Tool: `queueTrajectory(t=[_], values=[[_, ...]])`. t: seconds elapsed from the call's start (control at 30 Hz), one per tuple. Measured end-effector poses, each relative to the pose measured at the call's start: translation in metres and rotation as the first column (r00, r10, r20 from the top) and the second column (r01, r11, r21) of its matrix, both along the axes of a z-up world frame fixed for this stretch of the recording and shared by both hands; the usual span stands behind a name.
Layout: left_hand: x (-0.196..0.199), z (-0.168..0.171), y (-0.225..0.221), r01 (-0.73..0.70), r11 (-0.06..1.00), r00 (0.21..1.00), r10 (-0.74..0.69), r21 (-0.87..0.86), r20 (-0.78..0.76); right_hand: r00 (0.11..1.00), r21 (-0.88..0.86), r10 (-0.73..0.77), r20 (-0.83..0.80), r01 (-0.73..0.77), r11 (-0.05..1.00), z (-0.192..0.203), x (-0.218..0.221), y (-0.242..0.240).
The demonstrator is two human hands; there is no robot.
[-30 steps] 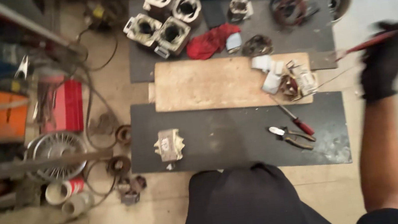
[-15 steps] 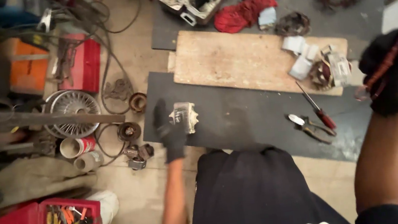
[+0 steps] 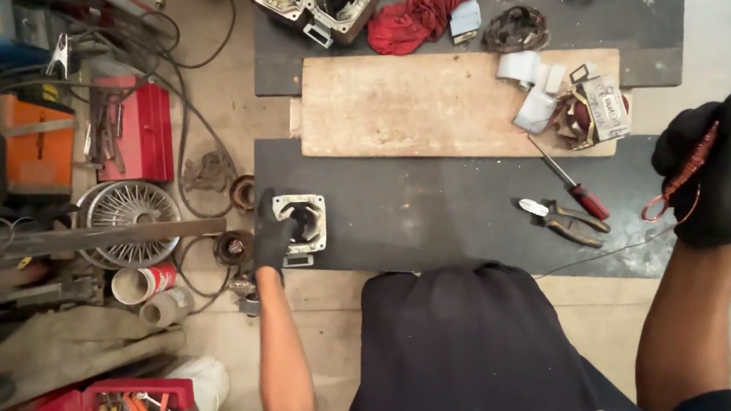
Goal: Inspecting and repairing a red coiled electronic component using a screwdriver and pliers
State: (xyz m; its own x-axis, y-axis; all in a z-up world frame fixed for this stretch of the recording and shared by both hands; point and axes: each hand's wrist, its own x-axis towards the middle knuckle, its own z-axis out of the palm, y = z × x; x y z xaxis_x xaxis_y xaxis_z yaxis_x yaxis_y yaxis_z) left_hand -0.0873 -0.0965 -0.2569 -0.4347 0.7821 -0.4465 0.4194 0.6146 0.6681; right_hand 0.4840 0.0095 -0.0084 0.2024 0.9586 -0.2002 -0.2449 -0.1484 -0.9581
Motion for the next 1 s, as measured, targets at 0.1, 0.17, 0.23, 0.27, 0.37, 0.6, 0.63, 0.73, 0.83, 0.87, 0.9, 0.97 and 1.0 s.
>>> queueTrajectory(t=[0.1,0.17,0.23,0.27,0.37,0.6,0.63,0.73,0.83,0.87,0.9,0.97,1.0], values=[[-0.02,0.01,-0.002,-0.149,0.983,0.96,0.17,-0.109,0.223,1.0,-0.002,0.023,-0.002,-0.023,1.0,-0.004,-0.009,-0.003],[-0.026,0.024,0.007,-0.202,0.975,0.94,0.219,-0.09,0.26,1.0,-0.006,-0.01,0.017,0.01,1.0,-0.006,-0.01,-0.001],[-0.025,0.061,0.011,-0.136,0.96,0.969,0.18,-0.245,0.167,0.999,-0.032,0.043,-0.003,-0.043,0.999,-0.006,-0.011,0.002],[-0.031,0.035,0.006,-0.146,0.96,0.968,0.188,-0.241,0.164,0.999,-0.028,0.052,-0.006,-0.052,0.998,-0.009,-0.01,0.003],[-0.042,-0.015,-0.013,-0.187,0.97,0.925,0.119,0.159,0.36,0.997,-0.042,0.064,-0.047,-0.066,0.997,-0.027,-0.011,0.007],[0.06,0.031,0.004,0.062,0.899,0.862,0.171,0.434,-0.478,0.966,-0.237,-0.156,0.205,0.203,0.95,-0.043,-0.025,0.015],[0.087,0.053,0.006,0.084,0.913,0.932,0.069,0.399,-0.355,0.936,-0.318,-0.137,0.326,0.245,0.916,-0.036,-0.034,0.014],[0.187,0.126,0.032,0.154,0.939,0.981,-0.183,0.308,0.068,0.838,-0.233,0.045,0.543,0.098,0.968,0.006,-0.081,0.005],[0.24,0.206,0.042,0.25,0.931,0.804,-0.353,0.267,0.479,0.653,-0.042,0.221,0.725,-0.278,0.96,-0.015,-0.091,-0.009],[0.249,0.213,0.045,0.254,0.927,0.801,-0.362,0.277,0.477,0.653,-0.033,0.21,0.728,-0.273,0.962,-0.016,-0.102,-0.012],[0.259,0.221,0.048,0.147,0.918,0.501,-0.389,0.367,0.773,0.876,-0.049,0.172,0.45,-0.168,0.985,-0.018,-0.112,-0.015],[0.269,0.217,0.051,0.013,0.916,0.096,-0.4,0.4,0.912,0.989,-0.1,0.088,0.123,-0.076,0.992,-0.013,-0.121,-0.022],[0.269,0.205,0.054,0.038,0.949,0.24,-0.312,0.313,0.919,0.99,-0.155,0.085,0.109,-0.068,0.986,-0.007,-0.122,-0.023]])
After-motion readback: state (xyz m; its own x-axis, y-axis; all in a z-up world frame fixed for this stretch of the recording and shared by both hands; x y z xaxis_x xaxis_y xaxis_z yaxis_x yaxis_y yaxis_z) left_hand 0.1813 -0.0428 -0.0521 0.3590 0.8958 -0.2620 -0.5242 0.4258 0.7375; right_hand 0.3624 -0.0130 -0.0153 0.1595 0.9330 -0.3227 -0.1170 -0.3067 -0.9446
